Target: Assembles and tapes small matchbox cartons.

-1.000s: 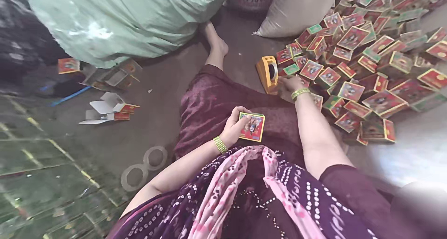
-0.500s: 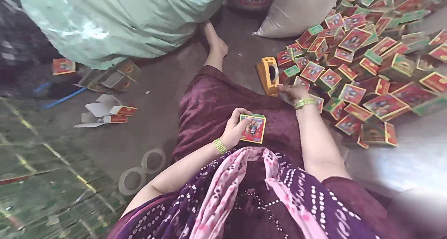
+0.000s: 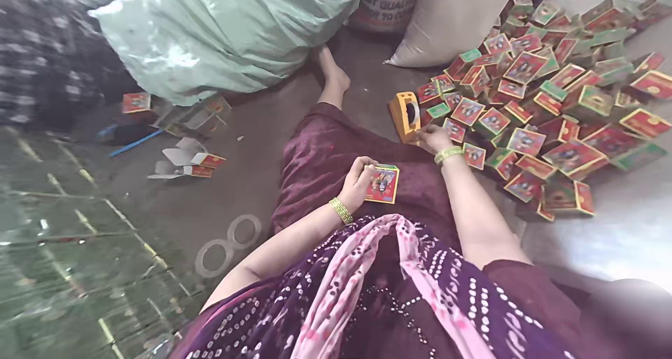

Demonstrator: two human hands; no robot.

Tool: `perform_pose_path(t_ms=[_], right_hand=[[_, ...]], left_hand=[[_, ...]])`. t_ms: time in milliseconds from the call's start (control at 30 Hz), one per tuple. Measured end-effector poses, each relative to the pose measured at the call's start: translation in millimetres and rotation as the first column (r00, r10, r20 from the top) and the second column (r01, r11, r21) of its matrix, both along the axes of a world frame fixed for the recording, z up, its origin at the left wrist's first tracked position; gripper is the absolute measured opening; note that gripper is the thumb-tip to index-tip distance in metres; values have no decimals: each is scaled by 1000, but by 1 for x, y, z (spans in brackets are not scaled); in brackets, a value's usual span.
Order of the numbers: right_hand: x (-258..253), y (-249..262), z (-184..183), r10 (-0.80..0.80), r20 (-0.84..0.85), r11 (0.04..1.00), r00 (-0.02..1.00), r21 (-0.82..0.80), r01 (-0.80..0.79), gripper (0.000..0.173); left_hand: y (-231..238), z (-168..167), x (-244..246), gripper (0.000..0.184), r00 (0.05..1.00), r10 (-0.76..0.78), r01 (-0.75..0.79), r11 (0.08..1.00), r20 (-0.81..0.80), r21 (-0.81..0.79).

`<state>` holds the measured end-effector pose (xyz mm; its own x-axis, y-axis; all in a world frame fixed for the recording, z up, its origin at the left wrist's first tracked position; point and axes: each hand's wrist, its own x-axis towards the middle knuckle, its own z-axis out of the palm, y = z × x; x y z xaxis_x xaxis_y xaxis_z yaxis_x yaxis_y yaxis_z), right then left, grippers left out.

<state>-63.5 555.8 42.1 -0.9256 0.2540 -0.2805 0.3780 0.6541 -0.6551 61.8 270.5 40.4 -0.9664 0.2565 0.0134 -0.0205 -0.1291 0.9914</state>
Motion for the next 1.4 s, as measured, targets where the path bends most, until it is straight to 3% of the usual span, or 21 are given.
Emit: perform_pose_path(t_ms=[100,233,367,500,600,700,767,867,933,1000,1067,1100,1133,1167,1233,1300,1400], right_hand=[[52,-44,51,29,-122,893,992,-444,-80,36],[121,-88,82,64,-177,681,982,-712,-172,22],[141,-105,68,29,-48,687,998,-725,-54,28],[138,-114,52,-48,84,657,995,-748,95,27],[134,-116,49,-81,111,703,990,-699,136,26],[129,-112,44,-143,89,779,986,-604,167,54],[125,-105,45,-132,41,823,990,-552,132,64],[136,-93,50,160,-5,821,987,-555,-136,40],[140,-85,51,325,-4,809,946,-517,-280,43],[137,-73,57,345,24,858,938,-413,-304,45],[130,-44,77,175,-30,921,984,-348,-175,39],[125,-22,87,-11,-146,915,989,-400,-49,32],[118,-2,98,-241,-286,849,927,-525,59,27],[109,15,110,-459,-397,720,795,-691,70,27],[96,40,141,-710,-424,481,562,-875,-52,40],[93,36,164,-766,-400,407,504,-908,-103,43],[108,-11,170,-526,-448,373,723,-885,-277,77]], left_hand=[[1,0,3,31,999,38,-38,999,12,-21],[2,-1,5,30,999,41,-43,995,-19,-95],[9,-7,6,34,997,15,-25,988,-70,-155],[5,-2,12,42,1000,13,-15,991,-19,-136],[6,2,13,49,1000,-3,0,992,-27,-124],[7,0,16,60,994,-69,59,991,-84,-116],[7,0,16,66,988,-105,95,991,-109,-90],[5,2,15,66,997,-79,78,997,-21,-21],[5,0,10,61,995,-46,42,998,83,52],[2,-2,5,61,992,-30,23,998,125,60],[0,-2,2,66,993,-42,38,998,111,40],[-2,-2,2,68,995,-53,52,999,87,12],[-2,-1,3,70,996,-58,59,998,73,-13],[-3,-1,5,69,996,-62,64,997,62,-32],[-3,-1,5,64,997,-67,68,997,38,-29],[-2,2,4,60,997,-65,64,998,37,28],[-14,23,5,61,982,-33,-24,955,186,295]])
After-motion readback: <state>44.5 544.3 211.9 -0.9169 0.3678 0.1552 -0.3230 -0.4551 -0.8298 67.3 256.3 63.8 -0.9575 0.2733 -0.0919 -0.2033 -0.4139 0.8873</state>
